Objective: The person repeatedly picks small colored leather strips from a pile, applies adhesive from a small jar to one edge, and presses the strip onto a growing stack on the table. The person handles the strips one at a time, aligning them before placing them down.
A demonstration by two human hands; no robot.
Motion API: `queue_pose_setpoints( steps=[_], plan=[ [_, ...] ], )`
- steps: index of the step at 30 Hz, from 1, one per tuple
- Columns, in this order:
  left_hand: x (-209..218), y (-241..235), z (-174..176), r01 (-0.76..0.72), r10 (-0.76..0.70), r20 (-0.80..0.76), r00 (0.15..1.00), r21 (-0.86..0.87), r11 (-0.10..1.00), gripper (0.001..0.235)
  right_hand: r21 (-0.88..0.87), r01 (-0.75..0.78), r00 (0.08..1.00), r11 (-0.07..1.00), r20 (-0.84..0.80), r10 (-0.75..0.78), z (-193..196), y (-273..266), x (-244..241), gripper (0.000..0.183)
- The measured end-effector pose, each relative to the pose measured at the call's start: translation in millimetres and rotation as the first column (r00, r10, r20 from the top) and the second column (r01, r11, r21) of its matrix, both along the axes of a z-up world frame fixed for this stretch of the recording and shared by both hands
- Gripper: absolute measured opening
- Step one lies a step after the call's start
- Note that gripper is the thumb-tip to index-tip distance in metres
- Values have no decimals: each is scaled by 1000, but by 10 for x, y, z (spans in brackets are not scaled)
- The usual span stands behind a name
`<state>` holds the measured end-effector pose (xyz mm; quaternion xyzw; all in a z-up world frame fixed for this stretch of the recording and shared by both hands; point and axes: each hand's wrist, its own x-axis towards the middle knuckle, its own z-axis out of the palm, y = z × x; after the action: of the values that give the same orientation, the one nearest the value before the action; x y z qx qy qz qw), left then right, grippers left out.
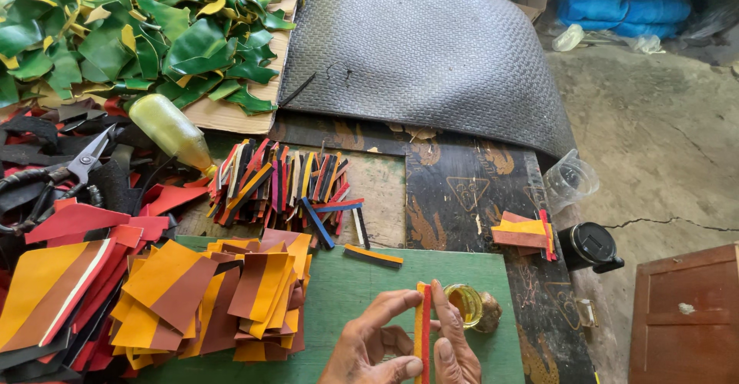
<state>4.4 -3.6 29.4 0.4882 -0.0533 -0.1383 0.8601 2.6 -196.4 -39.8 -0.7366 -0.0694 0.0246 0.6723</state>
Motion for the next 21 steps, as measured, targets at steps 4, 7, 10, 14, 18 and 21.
queue_pose_setpoints(
  steps=[4, 7, 10, 14, 18, 21],
  plan=[
    [48, -11, 60, -18, 19, -51, 999, 26, 1000, 75, -107, -35, 982, 994, 183, 54, -239, -80, -61, 80],
    [135, -2, 113, -25, 27, -62, 998, 30, 999, 75, -261, -2, 927, 965, 362, 100, -496, -176, -101, 74],
    [200, -17, 147, -34, 34, -11, 999, 46, 998, 75, -402, 126, 836, 907, 536, 121, -677, -280, -115, 70],
    [330, -125, 225, -32, 19, 122, 992, 104, 994, 74, -427, 148, 794, 892, 589, 150, -589, -416, -43, 72],
    [559, -359, 410, -68, 15, 238, 971, 216, 974, 74, -359, 207, 746, 910, 659, 90, -168, -533, 71, 60],
    [819, -609, 554, -89, -7, 312, 950, 292, 952, 73, -483, 464, 738, 743, 674, -23, 190, -605, 86, 57]
  ],
)
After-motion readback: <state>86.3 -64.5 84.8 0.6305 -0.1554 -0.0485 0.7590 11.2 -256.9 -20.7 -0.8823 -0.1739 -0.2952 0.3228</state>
